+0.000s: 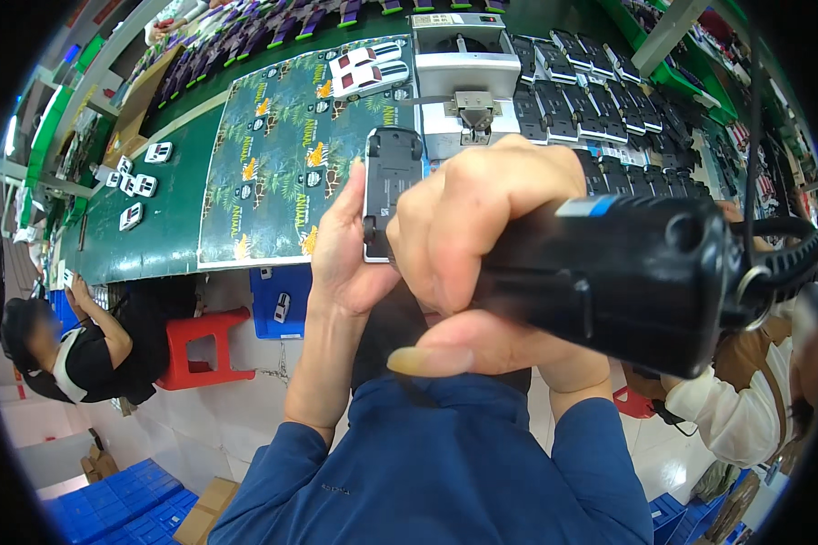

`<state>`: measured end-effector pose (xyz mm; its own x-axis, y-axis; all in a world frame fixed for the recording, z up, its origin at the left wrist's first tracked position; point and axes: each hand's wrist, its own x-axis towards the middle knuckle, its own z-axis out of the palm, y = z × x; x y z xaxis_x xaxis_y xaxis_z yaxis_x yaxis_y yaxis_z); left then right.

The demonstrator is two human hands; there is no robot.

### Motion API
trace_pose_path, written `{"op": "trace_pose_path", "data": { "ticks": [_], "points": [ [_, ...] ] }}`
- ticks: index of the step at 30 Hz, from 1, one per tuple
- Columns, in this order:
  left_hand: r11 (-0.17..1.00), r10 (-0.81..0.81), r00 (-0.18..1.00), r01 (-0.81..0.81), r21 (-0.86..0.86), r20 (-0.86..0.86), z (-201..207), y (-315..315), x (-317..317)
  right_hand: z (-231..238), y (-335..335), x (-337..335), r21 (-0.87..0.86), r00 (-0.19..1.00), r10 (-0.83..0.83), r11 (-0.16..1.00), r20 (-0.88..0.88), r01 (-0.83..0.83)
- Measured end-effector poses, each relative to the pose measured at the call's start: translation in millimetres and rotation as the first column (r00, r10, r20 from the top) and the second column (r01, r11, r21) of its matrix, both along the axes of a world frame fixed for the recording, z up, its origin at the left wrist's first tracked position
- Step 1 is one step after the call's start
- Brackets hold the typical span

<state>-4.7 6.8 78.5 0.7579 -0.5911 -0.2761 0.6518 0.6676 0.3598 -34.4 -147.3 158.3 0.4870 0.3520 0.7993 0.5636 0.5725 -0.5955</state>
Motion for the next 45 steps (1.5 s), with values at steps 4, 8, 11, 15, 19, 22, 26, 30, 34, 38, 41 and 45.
{"op": "trace_pose_path", "data": {
  "ticks": [4, 8, 11, 15, 19, 22, 26, 30, 34, 38, 41, 45],
  "points": [
    [1.0, -0.021, 0.999, 0.022, 0.003, -0.035, -6, -3, 1, -8, -1, 7, 0.004, 1.0, -0.02, 1.0, 0.022, 0.02],
    [1.0, 0.014, 0.995, -0.012, 0.015, -0.102, -9, -1, 5, -13, 3, 17, 0.039, 0.999, -0.011, 0.999, 0.044, 0.009],
    [0.986, -0.001, 0.994, -0.017, 0.166, 0.11, -38, 7, 25, -32, -4, 16, 0.024, 0.997, -0.08, 0.997, 0.011, 0.08],
    [0.603, -0.312, 0.647, -0.431, 0.671, 0.696, -60, 85, 93, -40, -42, -6, 0.008, 0.964, -0.25, 0.968, -0.088, 0.252],
    [0.164, -0.839, 0.198, -0.797, 0.582, 0.508, -58, 218, 164, -51, -59, -17, -0.033, 0.921, -0.329, 0.944, -0.208, 0.33],
    [-0.189, -0.95, 0.292, -0.824, 0.534, 0.114, -31, 307, 187, -55, -55, -14, -0.035, 0.915, -0.319, 0.947, -0.248, 0.32],
    [-0.56, -0.81, 0.514, -0.821, 0.113, -0.283, -20, 384, 205, -54, -53, -10, -0.119, 0.898, -0.346, 0.938, -0.272, 0.326],
    [-0.703, -0.71, 0.701, -0.711, 0.008, -0.059, -50, 439, 212, -55, -46, 1, -0.147, 0.856, -0.398, 0.917, -0.33, 0.37],
    [-0.856, -0.424, 0.888, -0.457, 0.241, 0.177, -76, 441, 207, -54, -33, 7, -0.181, 0.812, -0.465, 0.885, -0.352, 0.428],
    [-0.901, -0.411, 0.888, -0.431, 0.059, 0.207, -81, 420, 220, -55, -27, 6, -0.168, 0.75, -0.51, 0.857, -0.422, 0.488],
    [-0.893, -0.427, 0.877, -0.448, 0.05, 0.223, -86, 441, 230, -50, -34, 1, -0.204, 0.737, -0.508, 0.86, -0.446, 0.469],
    [-0.966, -0.166, 0.937, -0.218, 0.142, 0.307, -92, 499, 254, -45, -40, -5, -0.235, 0.704, -0.552, 0.831, -0.446, 0.504]
  ]
}}
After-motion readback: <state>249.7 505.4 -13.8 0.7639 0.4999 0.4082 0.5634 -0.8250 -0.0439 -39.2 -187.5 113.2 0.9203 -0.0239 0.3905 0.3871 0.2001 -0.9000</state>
